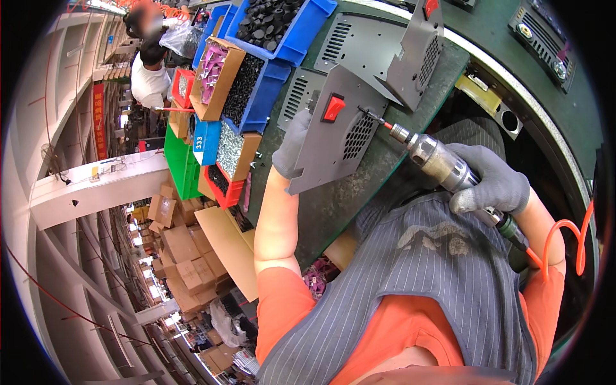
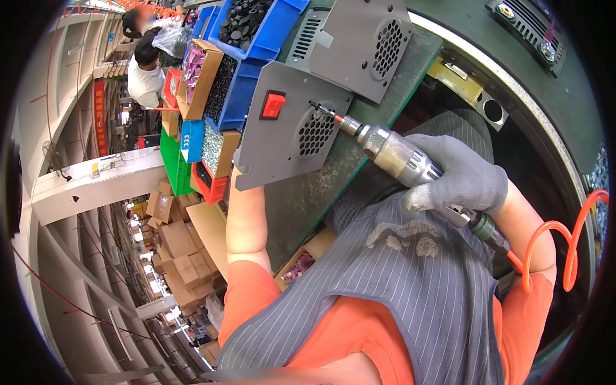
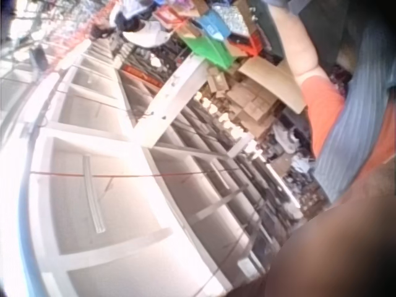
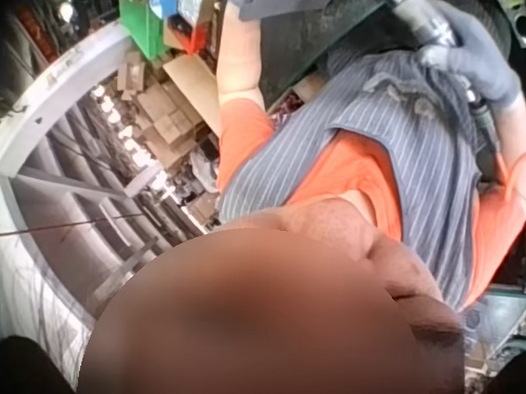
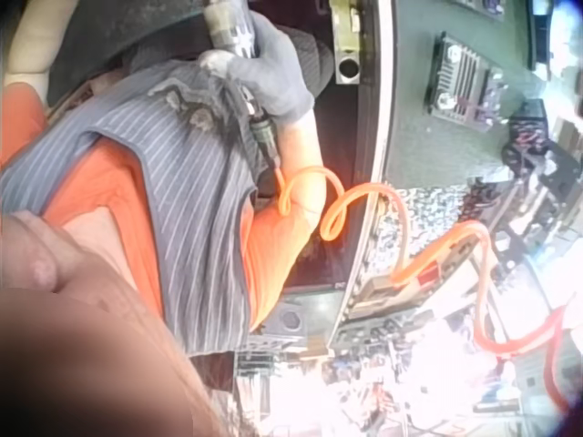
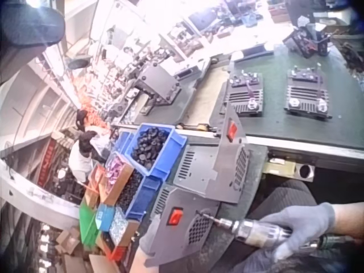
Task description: Use a power screwdriver to assemble metal housings and install cooling fans for electronic units.
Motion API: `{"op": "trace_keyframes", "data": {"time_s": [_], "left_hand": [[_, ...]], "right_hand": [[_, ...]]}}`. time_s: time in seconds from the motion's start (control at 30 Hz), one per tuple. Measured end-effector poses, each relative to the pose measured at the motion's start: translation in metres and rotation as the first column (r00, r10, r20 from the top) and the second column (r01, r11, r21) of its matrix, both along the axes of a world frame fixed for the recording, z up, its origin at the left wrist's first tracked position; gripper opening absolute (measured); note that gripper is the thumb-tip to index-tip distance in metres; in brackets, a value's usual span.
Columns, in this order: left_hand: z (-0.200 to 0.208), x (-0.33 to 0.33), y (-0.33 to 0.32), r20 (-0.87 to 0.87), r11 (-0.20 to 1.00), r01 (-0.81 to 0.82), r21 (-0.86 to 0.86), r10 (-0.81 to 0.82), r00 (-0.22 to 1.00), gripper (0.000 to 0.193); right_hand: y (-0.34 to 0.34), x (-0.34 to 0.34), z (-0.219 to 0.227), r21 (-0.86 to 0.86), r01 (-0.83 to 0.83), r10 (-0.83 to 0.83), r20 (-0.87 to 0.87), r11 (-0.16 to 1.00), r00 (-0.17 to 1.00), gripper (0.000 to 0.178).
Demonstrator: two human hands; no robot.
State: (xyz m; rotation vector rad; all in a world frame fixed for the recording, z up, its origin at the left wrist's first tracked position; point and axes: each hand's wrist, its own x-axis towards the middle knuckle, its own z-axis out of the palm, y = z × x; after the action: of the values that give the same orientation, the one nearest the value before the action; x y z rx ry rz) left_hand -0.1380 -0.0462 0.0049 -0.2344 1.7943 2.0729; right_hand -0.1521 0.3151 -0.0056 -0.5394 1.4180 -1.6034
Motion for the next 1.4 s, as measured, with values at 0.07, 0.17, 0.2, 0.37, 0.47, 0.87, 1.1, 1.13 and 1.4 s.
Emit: {"op": "trace_keyframes", "data": {"time_s": [0.07,0.17,0.2,0.37,0.47,0.87,1.1,1.13,1.4], "left_hand": [[-0.004,-0.001,-0.003,0.0,1.0,0.004,-0.025,-0.004,1.0,0.031],[-0.01,-0.002,-0.006,-0.003,0.998,0.011,-0.059,-0.011,1.0,0.031],[-0.012,-0.001,-0.007,-0.008,0.998,0.011,-0.069,-0.011,1.0,0.031],[-0.014,0.0,-0.01,-0.022,0.995,0.03,-0.097,-0.033,0.999,0.031],[-0.009,0.0,-0.008,0.0,0.997,0.024,-0.07,-0.024,1.0,0.032],[0.019,0.005,0.012,-0.285,0.932,0.073,-0.354,-0.182,0.941,0.036],[0.016,-0.009,0.0,0.056,0.961,0.23,-0.153,-0.224,0.973,0.038],[0.016,-0.009,-0.001,0.054,0.963,0.22,-0.153,-0.214,0.975,0.039],[-0.005,0.004,-0.004,-0.325,0.937,0.008,-0.35,-0.129,0.937,0.036]], "right_hand": [[0.0,0.0,0.002,0.029,0.003,-0.002,-0.029,1.0,1.0,0.082],[0.001,0.0,0.004,0.03,-0.005,0.005,0.017,1.0,1.0,0.083],[0.001,0.0,0.004,0.028,-0.003,0.002,0.024,1.0,1.0,0.083],[0.0,0.0,0.003,0.011,0.002,-0.002,0.015,1.0,1.0,0.084],[0.0,0.001,0.001,-0.001,0.026,-0.026,-0.022,1.0,0.999,0.085],[-0.002,-0.001,0.004,0.007,0.027,-0.027,-0.059,1.0,0.998,0.082],[-0.004,-0.006,0.02,0.031,0.01,-0.01,0.008,0.999,1.0,0.068],[-0.005,-0.008,0.023,0.058,0.007,-0.007,-0.006,0.998,1.0,0.066],[-0.006,-0.013,0.032,0.112,0.021,0.002,-0.198,0.994,0.98,0.07]]}}
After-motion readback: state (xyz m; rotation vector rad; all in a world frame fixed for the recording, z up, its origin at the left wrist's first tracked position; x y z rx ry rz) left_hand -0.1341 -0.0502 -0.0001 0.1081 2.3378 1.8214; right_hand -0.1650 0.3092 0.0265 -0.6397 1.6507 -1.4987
